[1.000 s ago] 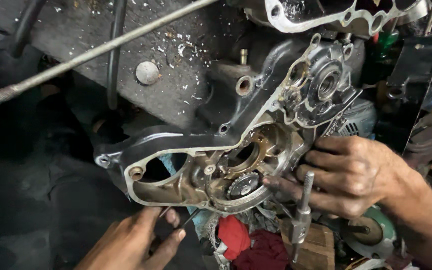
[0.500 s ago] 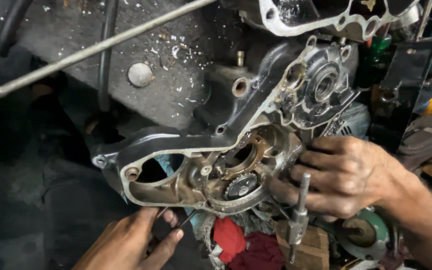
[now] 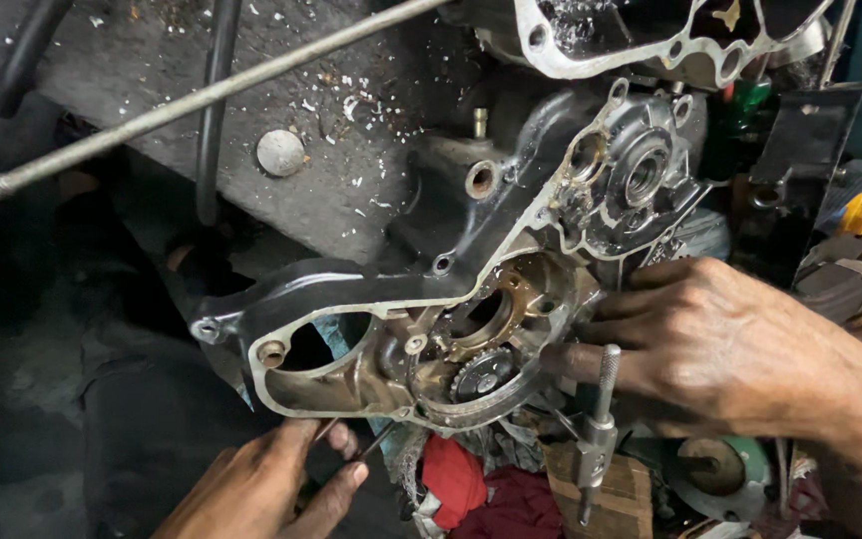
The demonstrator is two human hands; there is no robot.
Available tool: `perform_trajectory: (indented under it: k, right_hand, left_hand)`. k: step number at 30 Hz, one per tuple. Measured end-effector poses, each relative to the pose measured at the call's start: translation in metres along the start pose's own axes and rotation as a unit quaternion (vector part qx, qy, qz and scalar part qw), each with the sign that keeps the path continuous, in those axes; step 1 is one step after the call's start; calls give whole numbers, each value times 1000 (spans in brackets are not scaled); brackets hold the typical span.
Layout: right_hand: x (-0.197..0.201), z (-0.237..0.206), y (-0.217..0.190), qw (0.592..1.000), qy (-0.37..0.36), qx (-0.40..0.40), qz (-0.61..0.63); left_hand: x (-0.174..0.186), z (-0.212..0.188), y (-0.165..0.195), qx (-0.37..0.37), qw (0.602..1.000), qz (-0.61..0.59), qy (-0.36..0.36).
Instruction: The person uses a caliper to measure a disassembled engine casing on a workbench, then uses a hammer to tap a component into place. The person handles the casing and tools throughout the clip.
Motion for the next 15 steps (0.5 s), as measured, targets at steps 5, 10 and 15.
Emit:
perform_trajectory:
  k: [5, 10, 15]
  right_hand:
    - [5, -8, -2, 998, 63, -4, -27]
    - [4, -8, 0, 996, 86, -34, 9]
    - [0, -5, -14, 983, 140, -112, -49]
  left_hand:
    - [0, -1, 0, 22, 999, 16, 39]
    - [-1, -2, -8, 98, 994, 48, 22]
    - [-7, 0, -16, 123, 992, 32, 23]
Point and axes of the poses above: each hand's wrist, its own z-axis towards the middle knuckle, its own x-axis out of the back of the hand, y = z × x, the point moved 4 cm from there along z, towards the middle knuckle, and after that the axes turned 10 degrees about y, right-handed, at the moved point
